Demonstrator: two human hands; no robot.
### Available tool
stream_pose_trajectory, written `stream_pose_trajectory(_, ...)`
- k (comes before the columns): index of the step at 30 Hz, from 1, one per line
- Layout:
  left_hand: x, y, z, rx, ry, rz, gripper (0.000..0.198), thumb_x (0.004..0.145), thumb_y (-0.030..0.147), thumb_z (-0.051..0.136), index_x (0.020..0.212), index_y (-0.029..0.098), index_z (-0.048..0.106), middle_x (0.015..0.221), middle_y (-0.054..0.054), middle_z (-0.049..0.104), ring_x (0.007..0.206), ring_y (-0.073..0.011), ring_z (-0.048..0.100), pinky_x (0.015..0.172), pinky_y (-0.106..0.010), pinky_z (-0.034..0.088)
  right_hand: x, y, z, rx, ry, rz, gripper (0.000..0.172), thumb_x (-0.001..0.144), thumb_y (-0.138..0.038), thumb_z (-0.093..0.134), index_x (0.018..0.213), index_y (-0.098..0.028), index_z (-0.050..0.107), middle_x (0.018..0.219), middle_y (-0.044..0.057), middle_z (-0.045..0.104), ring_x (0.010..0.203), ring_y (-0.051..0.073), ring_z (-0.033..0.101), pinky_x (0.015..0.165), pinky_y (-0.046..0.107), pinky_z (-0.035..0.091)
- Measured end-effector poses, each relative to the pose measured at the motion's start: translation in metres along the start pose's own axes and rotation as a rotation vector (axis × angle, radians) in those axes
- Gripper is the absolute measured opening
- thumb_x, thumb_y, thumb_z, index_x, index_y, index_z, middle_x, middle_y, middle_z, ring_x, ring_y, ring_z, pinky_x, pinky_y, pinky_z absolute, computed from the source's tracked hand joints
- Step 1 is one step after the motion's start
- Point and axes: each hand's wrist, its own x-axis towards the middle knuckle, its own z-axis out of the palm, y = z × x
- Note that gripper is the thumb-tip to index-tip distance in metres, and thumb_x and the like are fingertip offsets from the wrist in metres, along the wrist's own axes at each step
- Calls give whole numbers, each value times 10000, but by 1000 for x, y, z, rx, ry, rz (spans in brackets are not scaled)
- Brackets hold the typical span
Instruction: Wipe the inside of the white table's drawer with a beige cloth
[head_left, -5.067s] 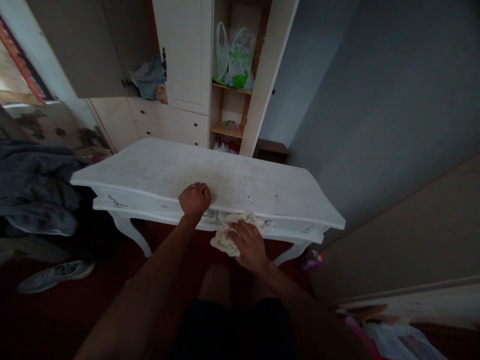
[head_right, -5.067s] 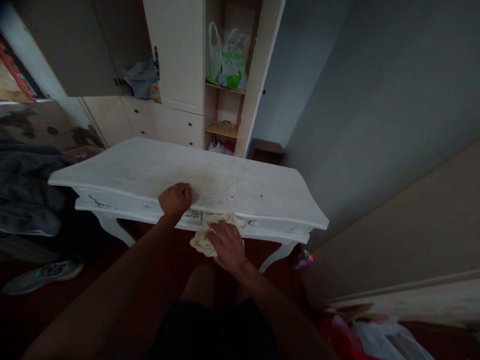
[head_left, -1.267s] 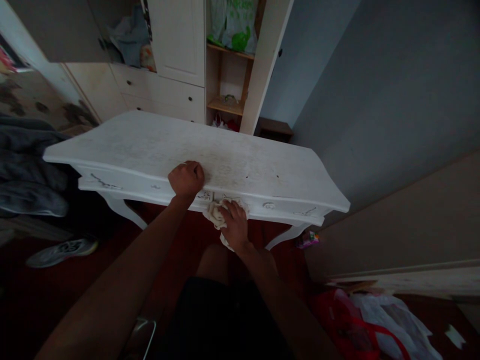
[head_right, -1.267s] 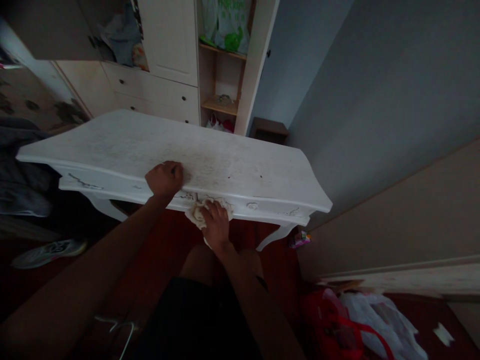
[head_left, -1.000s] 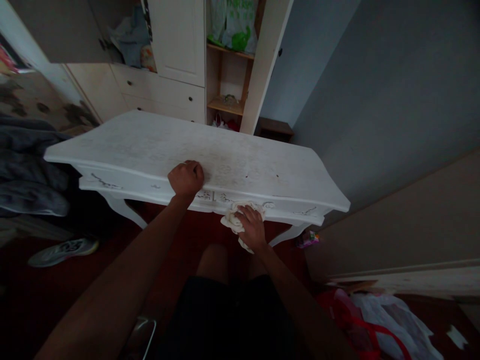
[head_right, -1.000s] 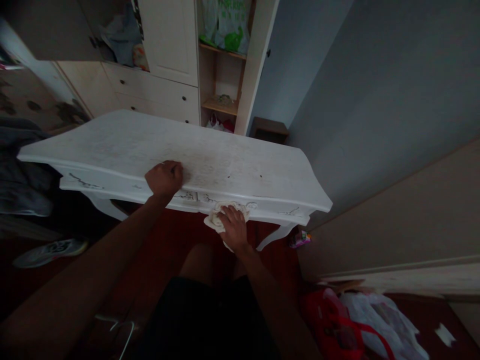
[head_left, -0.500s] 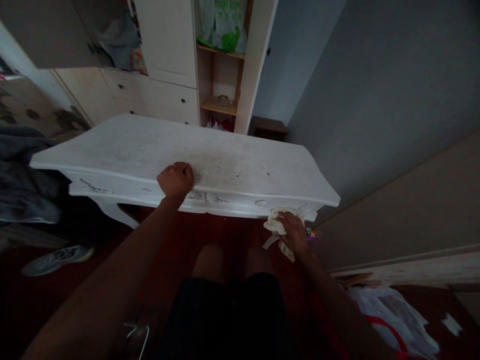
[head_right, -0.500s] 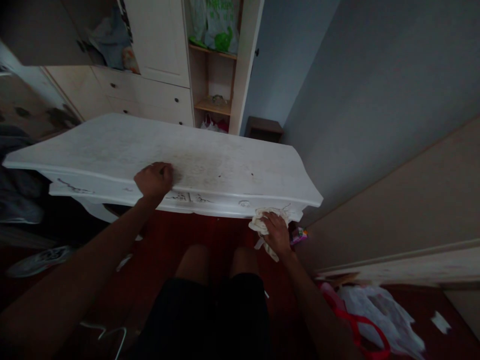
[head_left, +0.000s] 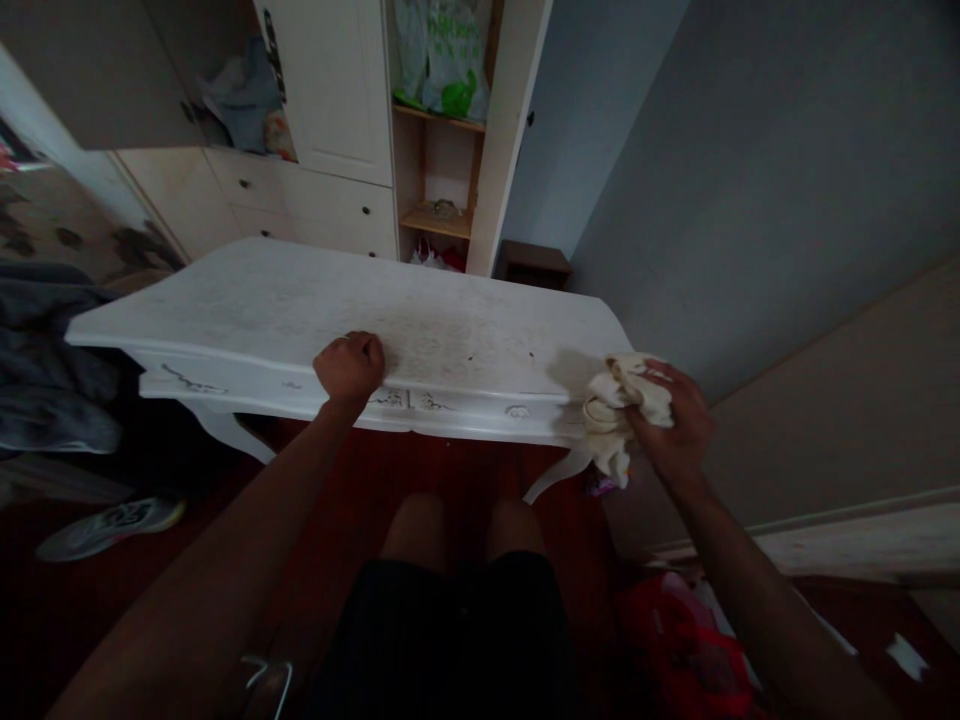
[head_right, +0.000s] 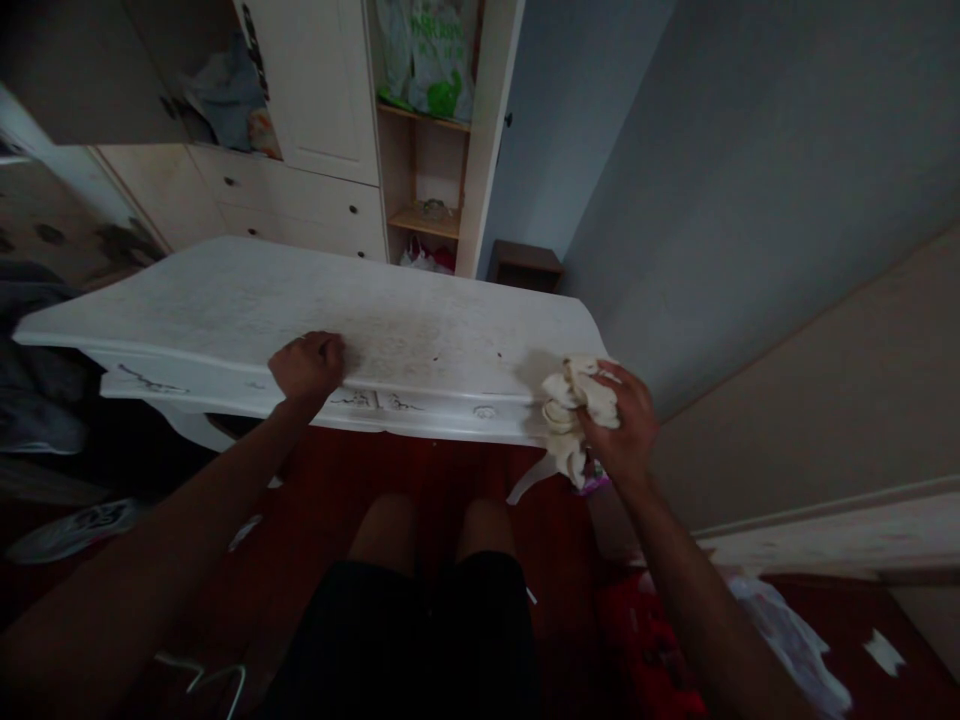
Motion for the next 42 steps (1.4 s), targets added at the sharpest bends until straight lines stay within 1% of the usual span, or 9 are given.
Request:
stream_pose_trajectory(1,0,0,0,3,2,0,406,888,333,362,880,168,733,835,-124,717,715,-239,615,626,-330,370,19,0,0,-20,72,-32,351,802,-288,686,1149,-269,629,1213,91,649,1138,301,610,985,552,493)
stream_pose_trajectory(3,0,0,0,8,2,2,407,889,332,363,882,168,736,825,-123,713,706,-237,613,624,-328,369,53,4,7,-44,141,-76,372,812,-282,664,1179,-259,605,1243,95,626,1173,303,582,1015,563,465)
stream_pose_trajectory(5,0,0,0,15,-6,3,407,891,328,364,882,166,738,826,-124,713,703,-236,615,620,-327,365,79,8,22,-75,150,-92,369,837,-291,630,1201,-253,581,1285,101,596,1217,306,546,1020,568,452)
stream_pose_trajectory(7,0,0,-1,26,-14,8,403,892,323,367,879,166,738,835,-125,716,702,-236,620,612,-324,359,95,14,45,-112,85,-95,360,857,-301,600,1211,-249,567,1323,104,569,1255,312,512,1029,569,431)
stream_pose_trajectory(10,0,0,-1,37,-11,12,397,896,318,368,884,172,738,848,-122,723,712,-238,628,602,-322,352,96,20,87,-124,-90,-124,361,855,-285,588,1212,-242,566,1357,99,550,1274,302,486,1066,533,396)
stream_pose_trajectory(13,1,-1,0,32,-9,14,394,898,314,369,884,180,739,850,-117,726,721,-242,634,600,-324,351,80,22,126,-114,-231,-134,372,838,-268,593,1206,-217,573,1350,111,558,1254,291,491,1058,490,406)
stream_pose_trajectory(17,1,-2,0,13,-17,15,377,892,296,376,864,191,737,849,-106,726,734,-241,640,604,-322,351,63,24,153,-151,-229,-20,414,819,-270,601,1227,-211,559,1348,119,561,1243,296,488,1038,480,415)
stream_pose_trajectory(30,1,-2,1,-6,-8,15,352,895,293,383,839,201,718,862,-101,729,758,-239,641,608,-321,346,58,29,155,-99,-180,55,436,811,-283,597,1238,-221,533,1349,110,566,1231,296,498,1024,483,428)
stream_pose_trajectory(42,0,-1,-1,-7,-10,24,343,884,280,388,836,207,719,868,-91,732,754,-223,638,612,-313,353,56,32,158,-100,-155,40,437,827,-322,589,1247,-235,506,1334,112,572,1224,302,505,1029,499,419)
